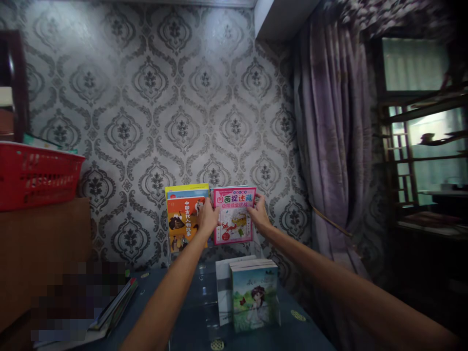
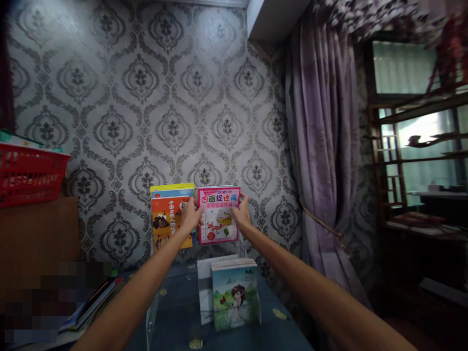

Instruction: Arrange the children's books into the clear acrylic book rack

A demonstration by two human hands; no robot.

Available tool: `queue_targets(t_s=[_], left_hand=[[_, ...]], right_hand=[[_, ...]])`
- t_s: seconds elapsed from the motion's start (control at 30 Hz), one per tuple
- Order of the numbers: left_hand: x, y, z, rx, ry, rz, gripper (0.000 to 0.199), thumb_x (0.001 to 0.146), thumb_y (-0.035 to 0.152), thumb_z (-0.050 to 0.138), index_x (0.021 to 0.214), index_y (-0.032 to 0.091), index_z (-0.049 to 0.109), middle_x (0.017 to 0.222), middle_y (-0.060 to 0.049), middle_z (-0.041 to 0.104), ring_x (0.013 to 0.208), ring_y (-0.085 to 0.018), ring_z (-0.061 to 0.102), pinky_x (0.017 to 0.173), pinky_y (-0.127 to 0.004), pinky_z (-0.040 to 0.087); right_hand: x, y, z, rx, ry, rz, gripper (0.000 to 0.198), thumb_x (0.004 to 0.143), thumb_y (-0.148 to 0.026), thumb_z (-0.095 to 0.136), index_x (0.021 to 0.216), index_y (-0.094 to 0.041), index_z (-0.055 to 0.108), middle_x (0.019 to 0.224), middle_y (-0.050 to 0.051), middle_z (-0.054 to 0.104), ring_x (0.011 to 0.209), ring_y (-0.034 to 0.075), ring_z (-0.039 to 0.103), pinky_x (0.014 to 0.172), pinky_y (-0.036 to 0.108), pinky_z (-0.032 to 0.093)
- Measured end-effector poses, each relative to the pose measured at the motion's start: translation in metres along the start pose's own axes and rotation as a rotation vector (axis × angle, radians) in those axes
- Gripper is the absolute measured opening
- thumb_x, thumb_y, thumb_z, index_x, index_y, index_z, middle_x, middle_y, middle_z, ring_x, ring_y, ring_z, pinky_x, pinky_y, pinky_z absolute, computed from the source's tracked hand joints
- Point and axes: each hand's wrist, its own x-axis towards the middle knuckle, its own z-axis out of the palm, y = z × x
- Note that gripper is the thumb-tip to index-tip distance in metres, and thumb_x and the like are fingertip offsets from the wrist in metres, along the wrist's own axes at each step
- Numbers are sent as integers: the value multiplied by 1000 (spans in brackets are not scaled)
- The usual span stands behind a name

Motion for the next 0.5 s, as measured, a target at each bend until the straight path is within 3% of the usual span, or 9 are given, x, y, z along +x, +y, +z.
queue_targets(t_s=[0.17,0.37,0.5], left_hand=[[1,3,-5,-97,21,-13,17,88,26,60,104,23,56,86,-1,69,72,-16,69,71,-27,53],[1,8,-3,-264,-2,-42,10,91,21,48,97,19,56,66,5,59,50,-11,64,47,-20,48],[5,12,-3,-369,5,-42,9,89,17,48,94,18,55,64,6,54,50,-11,65,44,-17,48]], right_hand=[[-4,-3,-1,-9,1,-38,79,65,-16,48,140,-21,24,129,13,62,114,27,62,102,45,48],[-5,-7,0,57,20,-68,85,64,-14,47,145,-23,23,136,11,58,121,25,58,105,44,47],[-2,-15,-2,86,24,-126,80,70,-18,51,145,-23,24,139,12,55,125,26,56,106,45,45]])
